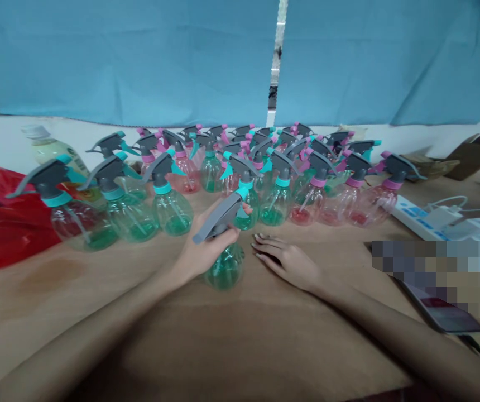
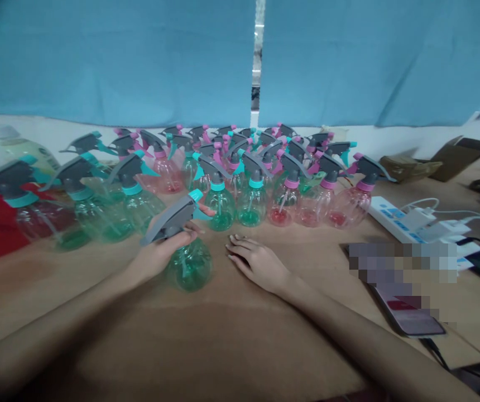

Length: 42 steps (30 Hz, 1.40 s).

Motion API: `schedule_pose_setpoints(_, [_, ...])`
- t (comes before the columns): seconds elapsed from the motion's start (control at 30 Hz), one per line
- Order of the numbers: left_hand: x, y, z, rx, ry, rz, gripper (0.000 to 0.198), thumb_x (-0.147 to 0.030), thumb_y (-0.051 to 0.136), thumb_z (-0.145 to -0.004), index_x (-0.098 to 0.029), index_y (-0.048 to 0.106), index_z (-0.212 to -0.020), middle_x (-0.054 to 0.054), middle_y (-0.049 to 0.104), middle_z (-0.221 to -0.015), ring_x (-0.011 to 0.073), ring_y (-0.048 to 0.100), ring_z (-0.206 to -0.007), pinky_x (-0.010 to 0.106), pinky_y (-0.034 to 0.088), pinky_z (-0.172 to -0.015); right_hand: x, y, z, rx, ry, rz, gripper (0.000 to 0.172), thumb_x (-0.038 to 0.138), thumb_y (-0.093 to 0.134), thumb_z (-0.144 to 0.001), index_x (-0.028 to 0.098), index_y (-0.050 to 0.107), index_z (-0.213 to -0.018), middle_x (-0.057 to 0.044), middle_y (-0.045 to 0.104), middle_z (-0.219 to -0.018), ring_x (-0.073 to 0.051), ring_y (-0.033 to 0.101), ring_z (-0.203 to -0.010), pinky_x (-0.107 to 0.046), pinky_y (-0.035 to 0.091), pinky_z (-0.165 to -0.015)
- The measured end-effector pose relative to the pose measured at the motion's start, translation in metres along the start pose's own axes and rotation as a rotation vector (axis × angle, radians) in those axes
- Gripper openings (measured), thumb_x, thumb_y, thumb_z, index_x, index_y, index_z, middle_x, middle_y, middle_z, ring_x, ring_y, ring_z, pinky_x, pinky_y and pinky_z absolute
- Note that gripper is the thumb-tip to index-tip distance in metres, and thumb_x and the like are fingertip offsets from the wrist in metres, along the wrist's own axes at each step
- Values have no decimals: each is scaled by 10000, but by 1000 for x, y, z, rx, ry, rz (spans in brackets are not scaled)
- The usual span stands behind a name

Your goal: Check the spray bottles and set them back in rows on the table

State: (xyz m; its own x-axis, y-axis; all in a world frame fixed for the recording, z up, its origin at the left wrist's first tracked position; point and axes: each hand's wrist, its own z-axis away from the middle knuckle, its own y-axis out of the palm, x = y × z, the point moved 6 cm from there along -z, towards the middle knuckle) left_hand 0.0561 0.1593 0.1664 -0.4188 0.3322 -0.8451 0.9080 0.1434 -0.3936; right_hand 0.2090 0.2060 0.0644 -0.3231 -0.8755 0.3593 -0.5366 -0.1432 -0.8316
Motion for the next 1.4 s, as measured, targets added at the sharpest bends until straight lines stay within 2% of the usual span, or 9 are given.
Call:
schedule_pose_setpoints(0.1, [0, 0, 0, -11, 1, 1, 365, -217, 556, -732, -238, 612, -1092, -8, 621, -777, 172, 602, -717, 309, 496, -713, 0, 0, 0, 4, 8, 2, 348, 274, 417, -949, 220, 571, -1256, -57, 569, -1317, -206, 487, -1262, -440, 394, -1077])
schedule_pose_setpoints(0.3, [1, 1, 1, 14, -14, 2, 371, -209, 548, -756, -258, 601, -1120, -25, 589, -704, 197, 622, -789, 309, 494, -716, -1, 1, 0, 13, 8, 12, 354, 282, 410, -951, 204, 571, -1256, -62, 572, -1314, -203, 476, -1271, -426, 385, -1087])
schedule_pose_setpoints(0.53, [4, -1, 1, 11, -5, -29, 332, -230, 556, -765, -285, 617, -1087, -25, 627, -771, 180, 617, -757, 285, 486, -675, -2, 1, 0, 6, 23, -19, 359, 276, 413, -948, 226, 554, -1274, -53, 567, -1320, -210, 482, -1266, -444, 393, -1078])
schedule_pose_setpoints(0.7, [8, -1, 1, 9, -21, -18, 323, -239, 557, -772, -263, 615, -1089, -4, 626, -778, 195, 609, -764, 306, 486, -692, -1, 1, 0, 29, 28, 13, 359, 283, 403, -954, 197, 559, -1266, -63, 568, -1318, -199, 472, -1274, -416, 385, -1088])
schedule_pose_setpoints(0.9, [4, -2, 0, 34, -7, 5, 168, -213, 555, -707, -251, 647, -842, -6, 650, -801, 192, 606, -741, 309, 474, -683, -2, 1, 1, 20, 22, 4, 356, 284, 405, -954, 207, 557, -1266, -59, 572, -1315, -199, 475, -1272, -429, 389, -1083])
schedule_pose_setpoints(1.03, [6, -3, -1, 56, -15, -1, 55, -210, 570, -676, -234, 619, -684, -15, 603, -675, 181, 564, -666, 291, 440, -618, -2, 1, 0, 21, 28, 11, 356, 283, 408, -952, 174, 576, -1247, -74, 576, -1309, -196, 473, -1273, -399, 383, -1091])
schedule_pose_setpoints(1.13, [8, -5, -1, 54, -5, 18, 83, -208, 572, -668, -235, 622, -729, -25, 568, -631, 172, 543, -631, 290, 428, -612, -1, 0, 0, 16, 32, 8, 354, 288, 409, -950, 187, 579, -1244, -70, 574, -1312, -201, 481, -1266, -410, 391, -1083])
schedule_pose_setpoints(1.27, [8, -5, -1, 66, 8, 83, 130, -202, 563, -669, -231, 614, -785, -23, 605, -728, 167, 572, -685, 293, 448, -664, -1, -1, 0, 7, 30, 8, 352, 283, 404, -952, 195, 576, -1247, -69, 575, -1310, -203, 488, -1261, -426, 395, -1078])
schedule_pose_setpoints(1.4, [9, -3, -1, 83, -9, 67, 127, -213, 575, -682, -233, 633, -793, -26, 621, -699, 180, 612, -746, 298, 467, -720, -1, 0, 1, 20, 15, 12, 355, 281, 404, -954, 191, 563, -1258, -70, 571, -1314, -202, 473, -1274, -427, 389, -1083])
